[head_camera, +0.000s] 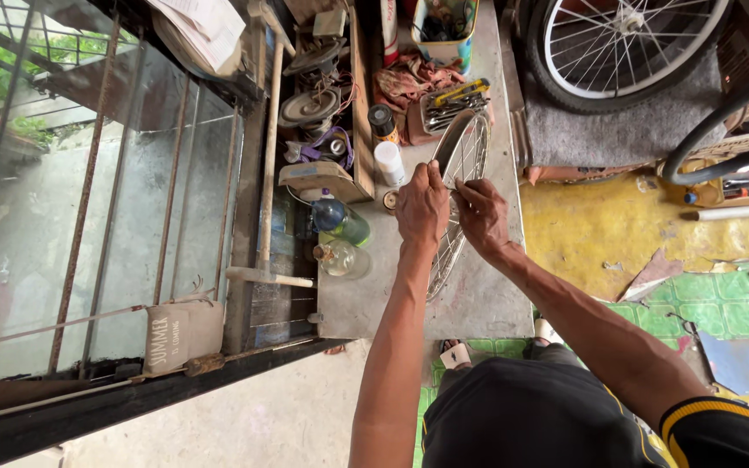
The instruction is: The person works on a bicycle wheel rim resting on a workbench, holding the rim steady with one hand while using a small spoke wrench with the other to turn spoke nipples around the rim. They rotate the wheel progressively to work on different sections of the rim.
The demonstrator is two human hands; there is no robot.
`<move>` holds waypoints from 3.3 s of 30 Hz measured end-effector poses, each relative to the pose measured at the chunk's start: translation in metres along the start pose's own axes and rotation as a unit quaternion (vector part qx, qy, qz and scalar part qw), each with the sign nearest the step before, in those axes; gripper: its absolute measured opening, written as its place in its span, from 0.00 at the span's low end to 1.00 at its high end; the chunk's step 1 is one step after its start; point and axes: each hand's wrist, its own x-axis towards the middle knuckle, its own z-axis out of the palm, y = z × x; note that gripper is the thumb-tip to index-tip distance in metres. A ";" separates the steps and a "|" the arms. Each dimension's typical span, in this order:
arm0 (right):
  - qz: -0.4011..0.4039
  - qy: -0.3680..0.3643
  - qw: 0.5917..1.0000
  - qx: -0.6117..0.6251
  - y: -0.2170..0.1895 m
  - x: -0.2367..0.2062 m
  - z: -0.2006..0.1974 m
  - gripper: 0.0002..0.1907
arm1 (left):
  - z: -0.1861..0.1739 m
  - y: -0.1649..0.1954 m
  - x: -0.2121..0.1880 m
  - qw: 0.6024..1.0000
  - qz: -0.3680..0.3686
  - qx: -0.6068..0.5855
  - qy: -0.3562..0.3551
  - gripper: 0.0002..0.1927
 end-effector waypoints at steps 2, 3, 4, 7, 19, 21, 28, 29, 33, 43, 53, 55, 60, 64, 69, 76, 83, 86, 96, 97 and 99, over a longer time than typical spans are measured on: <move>0.001 -0.008 1.000 0.013 -0.003 0.001 -0.001 0.11 | -0.001 0.002 0.000 1.000 0.011 0.006 0.015 0.20; 0.005 -0.013 1.000 0.017 -0.005 0.001 -0.001 0.12 | -0.001 0.003 -0.001 1.000 0.016 0.009 0.019 0.20; -0.017 -0.002 1.000 0.016 -0.007 0.002 -0.001 0.13 | -0.001 0.004 -0.003 1.000 0.008 0.005 0.014 0.20; -0.064 0.020 0.998 0.011 -0.011 0.006 -0.001 0.15 | -0.002 0.008 0.001 1.000 -0.009 -0.007 0.003 0.20; -0.013 0.002 0.999 0.045 -0.007 0.006 0.005 0.12 | 0.012 -0.005 0.010 0.999 0.022 0.004 0.036 0.20; 0.037 -0.005 0.999 0.031 -0.008 0.002 0.003 0.11 | 0.011 -0.007 0.010 0.999 0.005 0.016 0.027 0.21; -0.054 0.010 0.997 0.062 -0.005 0.008 0.007 0.13 | 0.012 -0.010 0.009 1.000 -0.006 0.014 0.015 0.21; -0.042 0.010 0.997 0.070 -0.004 0.009 0.010 0.14 | 0.011 -0.012 0.011 1.000 -0.002 0.012 0.021 0.21; -0.029 0.022 0.999 0.039 0.005 0.001 0.009 0.07 | 0.010 -0.015 0.012 0.999 0.002 0.024 0.040 0.21; -0.046 0.005 0.998 0.033 0.017 0.013 0.012 0.06 | 0.007 -0.010 0.007 1.000 0.013 -0.013 0.017 0.20; 0.004 -0.075 0.996 0.045 0.031 0.017 0.000 0.05 | 0.001 -0.011 0.003 0.998 0.051 -0.011 0.017 0.19; -0.001 -0.072 0.996 0.050 0.034 0.015 0.000 0.05 | 0.000 -0.008 0.003 0.999 0.041 -0.008 0.009 0.20; -0.001 -0.131 0.991 -0.003 0.045 0.004 -0.011 0.06 | -0.003 -0.006 -0.001 0.998 0.057 0.009 0.036 0.20; -0.072 -0.135 0.988 0.001 0.055 0.023 -0.003 0.05 | -0.003 -0.005 -0.001 1.000 0.029 -0.001 0.004 0.20; -0.066 -0.089 0.993 0.033 0.048 0.008 -0.004 0.04 | -0.002 -0.004 -0.003 1.000 0.025 0.016 -0.005 0.21; -0.062 -0.075 0.995 -0.009 0.038 0.005 -0.006 0.03 | -0.002 -0.003 -0.005 1.000 0.015 0.022 -0.009 0.22; -0.055 -0.051 0.997 -0.003 0.027 0.003 -0.011 0.01 | -0.004 0.002 -0.007 1.000 0.002 0.013 -0.007 0.22; -0.050 -0.075 0.994 -0.062 0.023 -0.002 -0.017 0.02 | -0.004 0.004 -0.008 1.000 -0.019 0.022 -0.013 0.22; -0.024 -0.061 0.998 -0.023 0.026 0.001 -0.009 0.03 | -0.005 0.006 -0.010 1.000 -0.003 0.005 -0.008 0.21; -0.030 -0.067 0.996 -0.040 0.027 -0.002 -0.012 0.03 | -0.005 0.006 -0.012 1.000 -0.010 0.009 -0.011 0.21; -0.049 -0.074 0.993 -0.073 0.030 -0.001 -0.015 0.02 | -0.004 0.006 -0.010 1.000 -0.019 0.015 -0.012 0.21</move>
